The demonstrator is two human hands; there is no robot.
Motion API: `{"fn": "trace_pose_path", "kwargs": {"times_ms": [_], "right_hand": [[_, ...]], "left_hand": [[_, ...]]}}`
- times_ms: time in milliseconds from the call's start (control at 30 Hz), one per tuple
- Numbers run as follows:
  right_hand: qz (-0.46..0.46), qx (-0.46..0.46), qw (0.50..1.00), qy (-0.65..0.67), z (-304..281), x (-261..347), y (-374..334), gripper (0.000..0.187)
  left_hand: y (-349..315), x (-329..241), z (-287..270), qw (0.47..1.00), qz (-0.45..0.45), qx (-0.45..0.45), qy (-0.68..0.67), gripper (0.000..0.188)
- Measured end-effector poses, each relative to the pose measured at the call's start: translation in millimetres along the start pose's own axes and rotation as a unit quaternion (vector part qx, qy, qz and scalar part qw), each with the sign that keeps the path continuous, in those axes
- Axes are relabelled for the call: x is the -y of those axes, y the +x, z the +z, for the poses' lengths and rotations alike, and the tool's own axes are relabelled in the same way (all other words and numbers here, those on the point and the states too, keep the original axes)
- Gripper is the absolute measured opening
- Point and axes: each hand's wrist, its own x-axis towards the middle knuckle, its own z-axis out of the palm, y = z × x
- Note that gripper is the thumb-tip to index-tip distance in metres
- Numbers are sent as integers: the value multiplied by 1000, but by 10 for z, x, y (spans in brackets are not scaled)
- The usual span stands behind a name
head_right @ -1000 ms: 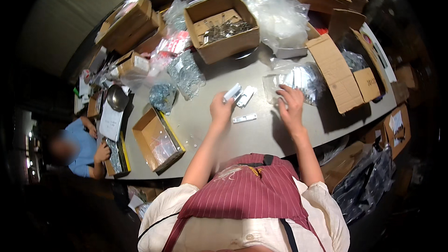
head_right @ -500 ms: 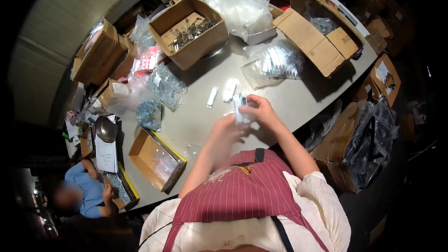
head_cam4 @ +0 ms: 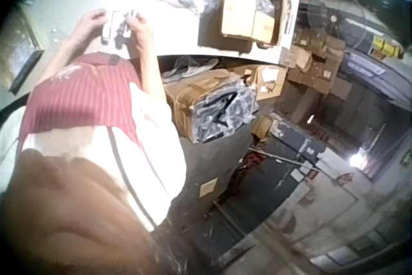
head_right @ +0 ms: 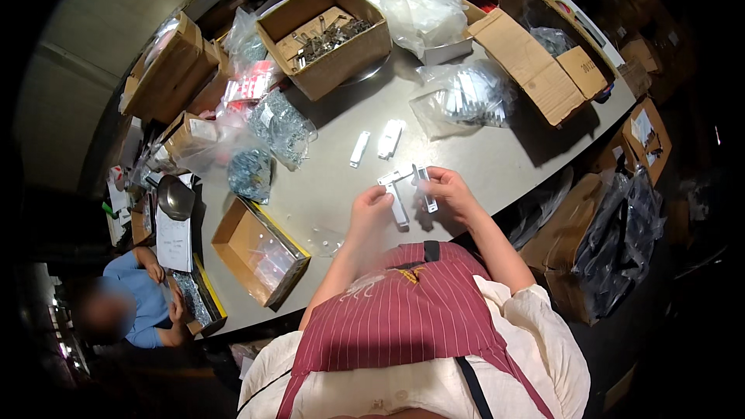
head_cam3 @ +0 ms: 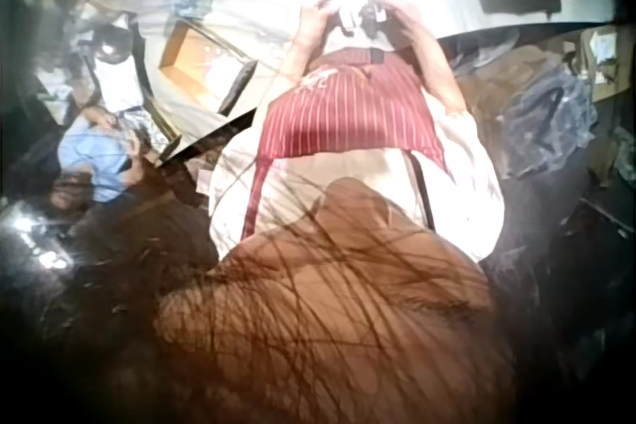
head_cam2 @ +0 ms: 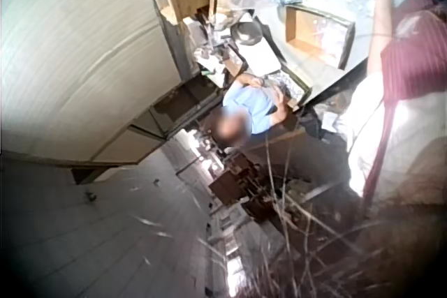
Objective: The person repeatedly picks small white rectangular objects from a table, places them into clear plastic bags, and sets the filled bags into a cardboard box. The person also handles small metal parts and plastic bags during the process.
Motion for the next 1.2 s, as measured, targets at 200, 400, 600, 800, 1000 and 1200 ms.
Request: {"fn": "trace_pose_path", "kwargs": {"times_ms": [200, 400, 600, 800, 1000, 1200], "right_hand": [[14, 5, 997, -70, 2, 67, -26, 20], [43, 57, 985, -155, -23, 41, 20, 31], [2, 44, 988, -146, 23, -46, 44, 34], [-31, -91, 989, -111, -87, -31, 80, 39], [-58, -119, 988, -78, 4, 19, -19, 40], [-145, -136, 973, -116, 175, 12, -11, 32]], "left_hand": [[35, 157, 96, 911, 236, -109, 320, 26], [-265, -561, 414, 899, 212, 2, 383, 24], [-219, -468, 426, 873, 278, -10, 400, 31], [-331, -578, 518, 835, 408, -25, 367, 28], [-102, -390, 318, 937, 108, 201, -264, 21], [-73, -261, 423, 983, -69, 168, -27, 17]]}}
